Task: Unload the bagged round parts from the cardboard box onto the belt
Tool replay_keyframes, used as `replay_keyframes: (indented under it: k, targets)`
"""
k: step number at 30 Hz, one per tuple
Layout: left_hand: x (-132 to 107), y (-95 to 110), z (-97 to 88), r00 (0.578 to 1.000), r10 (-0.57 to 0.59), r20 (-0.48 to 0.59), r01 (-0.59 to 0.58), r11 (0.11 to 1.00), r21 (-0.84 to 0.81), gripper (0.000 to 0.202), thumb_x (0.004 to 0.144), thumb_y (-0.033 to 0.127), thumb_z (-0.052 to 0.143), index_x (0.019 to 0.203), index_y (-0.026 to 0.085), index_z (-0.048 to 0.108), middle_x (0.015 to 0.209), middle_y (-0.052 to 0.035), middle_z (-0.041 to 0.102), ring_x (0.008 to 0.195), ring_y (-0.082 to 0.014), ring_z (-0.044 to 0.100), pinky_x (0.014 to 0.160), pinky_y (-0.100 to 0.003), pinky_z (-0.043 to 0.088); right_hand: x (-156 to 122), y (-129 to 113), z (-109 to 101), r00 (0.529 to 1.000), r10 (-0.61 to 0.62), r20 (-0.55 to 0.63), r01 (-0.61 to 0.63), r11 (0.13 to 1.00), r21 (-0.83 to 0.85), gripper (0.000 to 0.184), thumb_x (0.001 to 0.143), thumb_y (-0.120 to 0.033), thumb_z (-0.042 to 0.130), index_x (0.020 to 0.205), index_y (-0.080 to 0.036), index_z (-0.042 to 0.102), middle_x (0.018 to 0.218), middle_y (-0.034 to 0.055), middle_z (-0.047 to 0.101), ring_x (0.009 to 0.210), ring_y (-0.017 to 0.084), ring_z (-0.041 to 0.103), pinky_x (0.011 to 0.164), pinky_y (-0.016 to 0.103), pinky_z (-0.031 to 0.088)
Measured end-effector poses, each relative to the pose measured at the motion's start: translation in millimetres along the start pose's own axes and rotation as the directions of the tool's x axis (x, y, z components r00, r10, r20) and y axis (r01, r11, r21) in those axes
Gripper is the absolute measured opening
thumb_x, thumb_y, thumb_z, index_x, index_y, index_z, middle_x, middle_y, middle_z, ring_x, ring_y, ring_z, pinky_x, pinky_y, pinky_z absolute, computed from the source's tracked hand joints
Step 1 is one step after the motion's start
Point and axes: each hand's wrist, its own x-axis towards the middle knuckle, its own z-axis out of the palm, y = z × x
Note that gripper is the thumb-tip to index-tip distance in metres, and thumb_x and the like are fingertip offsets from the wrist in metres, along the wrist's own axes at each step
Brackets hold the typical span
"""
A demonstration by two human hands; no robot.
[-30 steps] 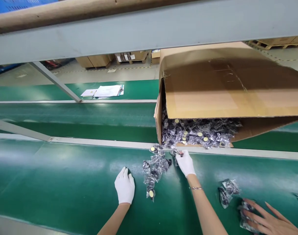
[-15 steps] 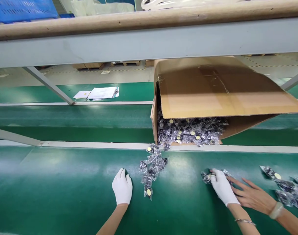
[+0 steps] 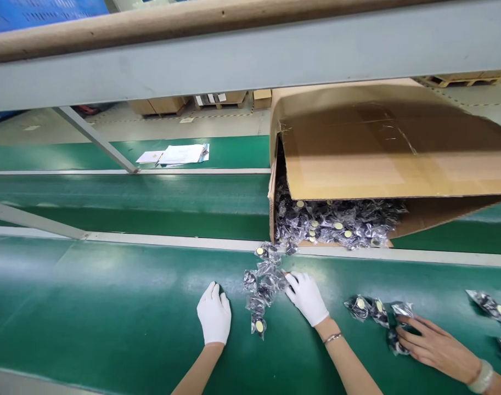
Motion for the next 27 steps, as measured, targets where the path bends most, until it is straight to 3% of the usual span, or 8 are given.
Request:
replay_keyframes:
  k: [3, 5, 8, 13, 16, 20, 23, 27]
  targets:
    - [0.8, -0.4, 0.8, 1.000, -0.001, -0.003, 0.001, 1.000, -0.010, 0.034, 0.096, 0.022, 0.045, 0.116, 0.009, 0.070, 0.123, -0.0202, 0.073, 0.115, -0.0300, 0.068, 0.100, -0.046, 0.054, -18.3, 16.9, 3.1, 0.971, 0.232, -0.060, -0.229, 0.972, 0.053, 0.033, 0.098, -0.035, 0.042, 0.105, -0.021, 0.070, 0.091, 0.0087, 0.074, 0.081, 0.025, 0.069, 0.075, 0.034, 0.053]
    - [1.7, -0.3, 1.0, 1.000, 0.000, -0.004, 0.000, 1.000, -0.005, 0.034, 0.096, 0.021, 0.045, 0.115, 0.009, 0.070, 0.123, -0.0204, 0.073, 0.115, -0.0300, 0.068, 0.100, -0.046, 0.054, -30.5, 23.7, -4.4, 0.924, 0.383, 0.004, -0.382, 0.923, 0.051, 0.036, 0.101, -0.038, 0.035, 0.104, -0.023, 0.069, 0.083, 0.0047, 0.073, 0.070, 0.022, 0.067, 0.064, 0.031, 0.049]
    - [2.5, 0.3, 0.9, 1.000, 0.014, -0.008, -0.014, 1.000, 0.024, 0.034, 0.096, 0.021, 0.044, 0.114, 0.009, 0.070, 0.122, -0.0204, 0.073, 0.114, -0.0300, 0.069, 0.099, -0.045, 0.054, -41.8, 26.5, -22.5, 0.876, 0.480, 0.041, -0.476, 0.876, -0.078, 0.037, 0.100, -0.039, 0.035, 0.101, -0.023, 0.069, 0.081, 0.0060, 0.071, 0.066, 0.023, 0.065, 0.060, 0.031, 0.045]
    - [1.9, 0.2, 1.3, 0.999, 0.049, -0.024, -0.047, 0.997, 0.068, 0.034, 0.097, 0.021, 0.043, 0.114, 0.008, 0.070, 0.122, -0.0207, 0.073, 0.113, -0.0298, 0.069, 0.100, -0.044, 0.054, -20.5, 15.8, -45.7, 0.945, 0.222, -0.241, -0.280, 0.929, -0.243, 0.044, 0.096, -0.044, 0.050, 0.122, -0.013, 0.067, 0.135, 0.0230, 0.060, 0.119, 0.037, 0.058, 0.096, 0.048, 0.049]
    - [1.6, -0.3, 2.1, 0.998, 0.061, -0.031, -0.058, 0.995, 0.082, 0.035, 0.097, 0.021, 0.043, 0.114, 0.006, 0.070, 0.123, -0.0222, 0.072, 0.113, -0.0305, 0.069, 0.100, -0.045, 0.054, 8.5, -1.4, -38.8, 0.991, 0.066, -0.117, -0.095, 0.960, -0.263, 0.044, 0.093, -0.036, 0.056, 0.131, -0.016, 0.065, 0.151, 0.0184, 0.051, 0.135, 0.038, 0.047, 0.110, 0.054, 0.040]
    - [1.4, 0.1, 2.5, 0.998, 0.057, -0.029, -0.054, 0.995, 0.081, 0.035, 0.097, 0.021, 0.043, 0.114, 0.007, 0.070, 0.123, -0.0221, 0.073, 0.112, -0.0303, 0.070, 0.100, -0.045, 0.054, 13.2, -12.0, -22.1, 0.991, 0.132, -0.038, -0.137, 0.950, -0.280, 0.034, 0.095, -0.026, 0.051, 0.122, -0.014, 0.070, 0.140, 0.0170, 0.061, 0.117, 0.032, 0.057, 0.098, 0.045, 0.047]
    - [1.1, 0.5, 2.5, 0.998, 0.051, -0.023, -0.048, 0.995, 0.087, 0.035, 0.097, 0.021, 0.044, 0.114, 0.007, 0.070, 0.124, -0.0223, 0.072, 0.113, -0.0302, 0.070, 0.100, -0.045, 0.054, -25.4, 21.9, -31.7, 0.993, 0.077, -0.090, -0.101, 0.949, -0.298, 0.027, 0.095, -0.023, 0.051, 0.110, -0.017, 0.073, 0.129, 0.0146, 0.067, 0.109, 0.029, 0.061, 0.093, 0.041, 0.048]
    - [0.9, 0.2, 3.1, 0.997, 0.065, -0.041, -0.060, 0.993, 0.101, 0.035, 0.097, 0.021, 0.045, 0.113, 0.005, 0.071, 0.122, -0.0224, 0.073, 0.111, -0.0302, 0.070, 0.098, -0.045, 0.055, -90.2, 109.9, -80.1, 0.971, -0.019, -0.237, -0.084, 0.906, -0.416, 0.024, 0.095, -0.026, 0.053, 0.092, -0.016, 0.075, 0.109, 0.0145, 0.072, 0.098, 0.027, 0.064, 0.089, 0.040, 0.049]
